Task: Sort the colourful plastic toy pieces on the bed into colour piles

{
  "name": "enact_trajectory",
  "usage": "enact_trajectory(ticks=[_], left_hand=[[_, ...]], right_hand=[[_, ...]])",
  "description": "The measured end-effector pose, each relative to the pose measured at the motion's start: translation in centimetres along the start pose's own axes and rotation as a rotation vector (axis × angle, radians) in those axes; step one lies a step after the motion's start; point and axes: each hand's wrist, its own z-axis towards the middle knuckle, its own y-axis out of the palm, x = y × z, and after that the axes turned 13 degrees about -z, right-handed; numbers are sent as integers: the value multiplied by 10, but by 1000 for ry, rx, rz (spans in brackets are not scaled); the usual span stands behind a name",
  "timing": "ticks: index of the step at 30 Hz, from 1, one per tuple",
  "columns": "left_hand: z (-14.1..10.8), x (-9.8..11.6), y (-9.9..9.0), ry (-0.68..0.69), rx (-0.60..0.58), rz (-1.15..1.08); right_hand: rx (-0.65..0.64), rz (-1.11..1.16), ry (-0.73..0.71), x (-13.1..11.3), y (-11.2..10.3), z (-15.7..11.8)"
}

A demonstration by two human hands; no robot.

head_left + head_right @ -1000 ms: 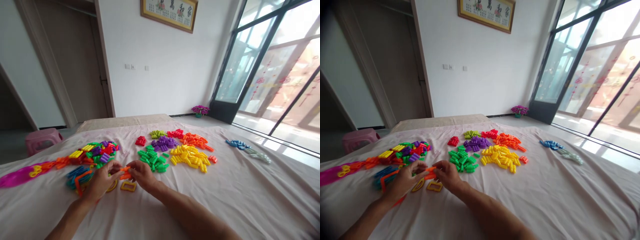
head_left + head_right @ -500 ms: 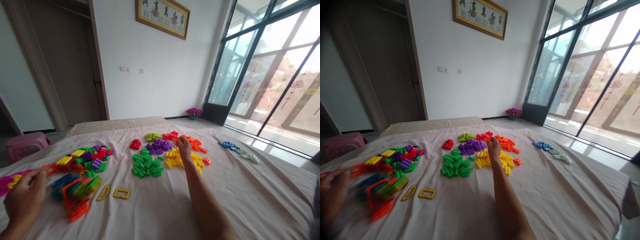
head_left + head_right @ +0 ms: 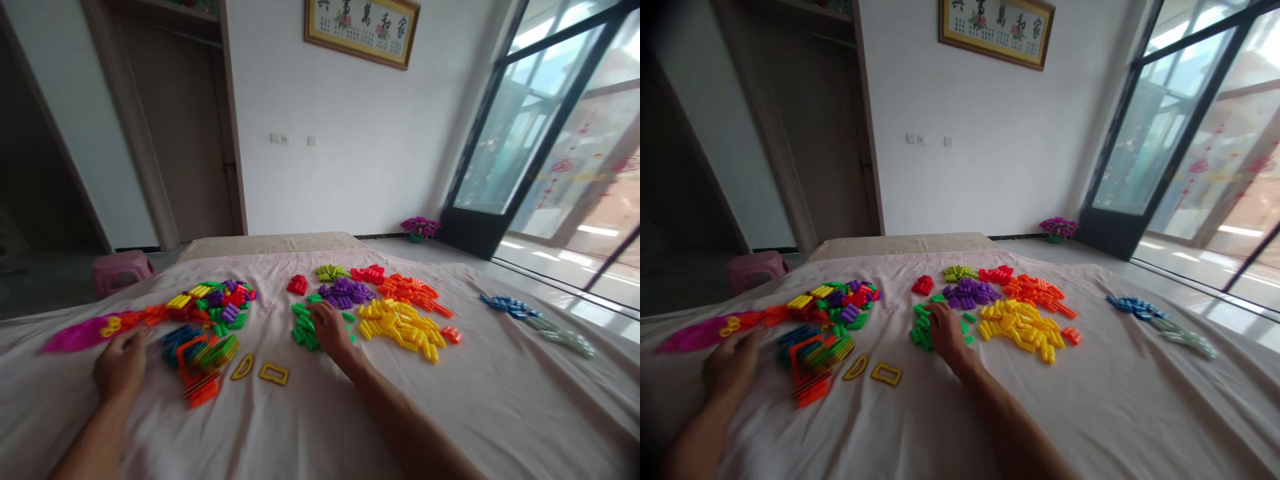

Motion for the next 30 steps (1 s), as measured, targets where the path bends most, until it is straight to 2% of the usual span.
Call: enact_trajectory(ticks=[4, 7, 16, 22, 26, 30], left_hand=[[1, 4, 9, -9, -26, -40], [4, 1, 17, 46, -121, -102], [-4, 23, 46, 189, -480, -250], [-24, 33, 38, 143, -626, -340], [-36, 41, 31, 109, -647, -362], [-42, 47, 27, 66, -671, -367]], right_hand=[[-173, -33, -183, -18, 4, -17], [-253, -120, -254, -19, 3, -20], [-315, -231, -322, -17, 7, -20], [-300, -236, -321, -18, 9, -20], [-276, -198, -327, -27, 12, -21], [-317, -171, -351, -40, 14, -25]])
